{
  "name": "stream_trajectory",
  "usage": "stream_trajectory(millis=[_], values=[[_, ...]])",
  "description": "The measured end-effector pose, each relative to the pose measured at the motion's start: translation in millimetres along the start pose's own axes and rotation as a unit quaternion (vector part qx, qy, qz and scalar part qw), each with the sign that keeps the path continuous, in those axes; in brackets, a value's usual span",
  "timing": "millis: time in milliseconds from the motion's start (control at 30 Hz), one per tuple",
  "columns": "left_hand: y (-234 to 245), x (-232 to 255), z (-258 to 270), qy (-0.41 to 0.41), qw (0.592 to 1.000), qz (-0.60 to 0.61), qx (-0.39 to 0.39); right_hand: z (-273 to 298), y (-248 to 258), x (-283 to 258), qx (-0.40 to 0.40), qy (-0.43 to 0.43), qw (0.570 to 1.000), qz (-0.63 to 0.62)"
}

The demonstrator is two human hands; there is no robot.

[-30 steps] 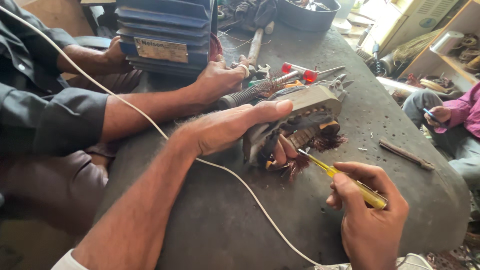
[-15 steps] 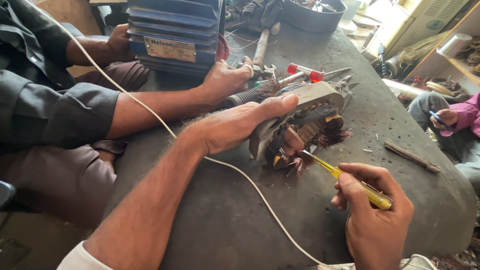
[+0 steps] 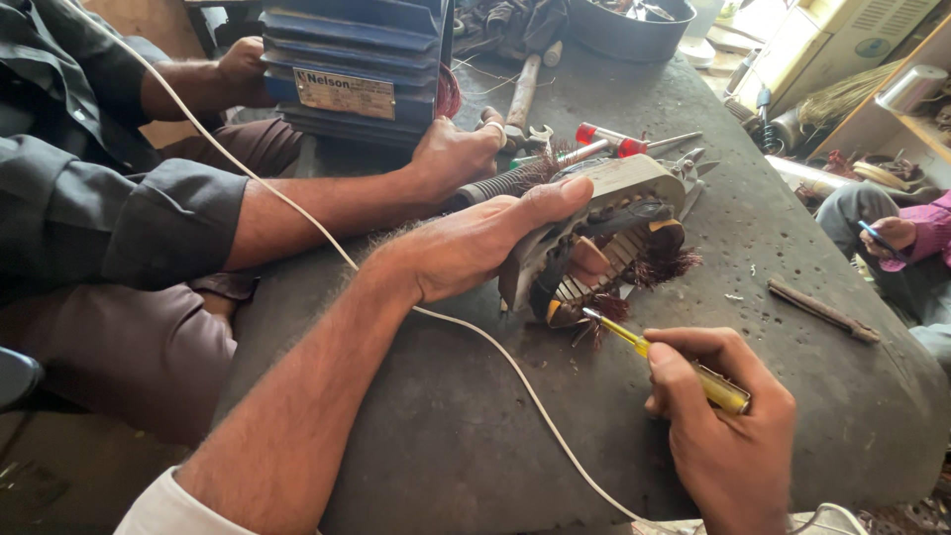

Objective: The person uses a yellow-handled screwdriver to scrape and adjust copper windings inside a disassembled motor stator. A second person works on a separate motor component nearby. The camera wearer continues to manipulate the windings throughout the clip.

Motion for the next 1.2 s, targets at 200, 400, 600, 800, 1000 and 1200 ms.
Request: stream_trajectory(millis=[200, 400, 600, 800, 1000, 1200], values=[[-2.3, -2.1, 0.5, 0.013, 1.0, -0.005, -0.022, -2.0, -1.2, 1.3, -0.01, -0.025, 1.0, -0.013], [-2.5, -4.5, 0.0, -0.003, 0.997, 0.072, -0.022, -1.4, -2.8, -1.9, -0.002, -0.035, 0.999, -0.014], [-2.5, -6.7, -6.5, -0.033, 0.982, 0.181, -0.037, -1.5, -3.5, -0.9, 0.002, -0.022, 1.0, -0.006], [-1.2, -4.8, -3.9, -0.034, 0.989, 0.143, -0.034, -2.1, -2.9, 1.6, -0.001, -0.022, 1.0, -0.015], [-4.5, -3.7, -3.3, -0.029, 0.988, 0.144, -0.043, -2.3, -4.0, 0.0, -0.006, -0.018, 1.0, -0.014], [-5.3, -2.9, -1.1, -0.034, 0.992, 0.119, -0.039, -2.5, -6.0, -2.8, -0.007, -0.007, 1.0, -0.02]])
Point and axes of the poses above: each hand's wrist, its own z-axis away from the middle knuckle, its own y-axis out of the back of the hand, x = y × z, the point moved 5 cm from there along -z, towards the middle knuckle, and after that the axes turned 10 degrees about -z, right-handed, at the moved point
